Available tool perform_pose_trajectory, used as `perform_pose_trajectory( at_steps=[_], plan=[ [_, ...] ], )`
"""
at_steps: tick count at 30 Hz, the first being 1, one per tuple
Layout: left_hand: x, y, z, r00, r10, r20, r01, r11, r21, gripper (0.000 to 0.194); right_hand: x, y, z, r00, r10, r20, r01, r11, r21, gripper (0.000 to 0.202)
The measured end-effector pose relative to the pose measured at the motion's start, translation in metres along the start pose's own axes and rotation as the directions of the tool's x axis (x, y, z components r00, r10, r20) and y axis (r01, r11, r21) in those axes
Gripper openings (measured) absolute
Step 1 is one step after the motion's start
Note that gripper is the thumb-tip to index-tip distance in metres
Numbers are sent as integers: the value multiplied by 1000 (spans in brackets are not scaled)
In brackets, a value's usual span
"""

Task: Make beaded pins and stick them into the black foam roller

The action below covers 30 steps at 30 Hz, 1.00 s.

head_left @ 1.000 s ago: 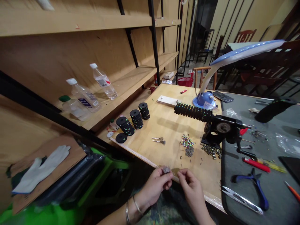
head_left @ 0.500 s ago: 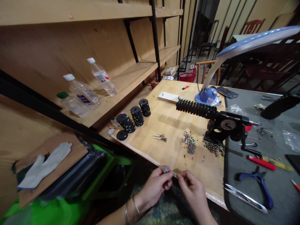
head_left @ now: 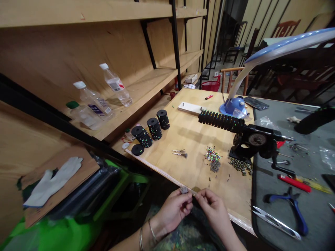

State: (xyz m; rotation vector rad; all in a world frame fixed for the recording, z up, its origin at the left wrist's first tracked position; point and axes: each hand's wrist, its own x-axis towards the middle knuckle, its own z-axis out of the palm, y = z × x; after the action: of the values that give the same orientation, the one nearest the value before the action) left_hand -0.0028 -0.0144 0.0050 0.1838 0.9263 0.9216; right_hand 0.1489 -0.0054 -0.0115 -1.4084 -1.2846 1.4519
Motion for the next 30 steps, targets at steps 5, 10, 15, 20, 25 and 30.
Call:
perform_pose_trajectory(
  at_steps=[5, 10, 15, 20, 25, 30],
  plan=[
    [1, 1, -1, 1000, -1, 3, 1, 999, -46, 32, -5, 3, 1, 998, -56, -35, 53, 997, -59, 41],
    [2, -1, -3, 997, -66, 28, 69, 991, -115, 25, -10, 4, 4, 982, -167, -87, 150, 972, -181, 37],
    [4, -1, -5, 990, -137, 37, 142, 974, -178, 15, -11, 2, 8, 977, -196, -80, 176, 963, -203, 38],
    [4, 0, -4, 989, -141, 36, 145, 972, -184, 13, -9, 3, 10, 978, -195, -79, 176, 962, -207, 38],
    [4, -2, -5, 992, -121, 45, 127, 977, -173, 17, -9, 2, 10, 981, -183, -57, 167, 961, -221, 37],
    [4, -2, -3, 995, -95, 39, 99, 986, -135, 19, -7, 2, 11, 985, -159, -65, 145, 972, -183, 36]
  ],
)
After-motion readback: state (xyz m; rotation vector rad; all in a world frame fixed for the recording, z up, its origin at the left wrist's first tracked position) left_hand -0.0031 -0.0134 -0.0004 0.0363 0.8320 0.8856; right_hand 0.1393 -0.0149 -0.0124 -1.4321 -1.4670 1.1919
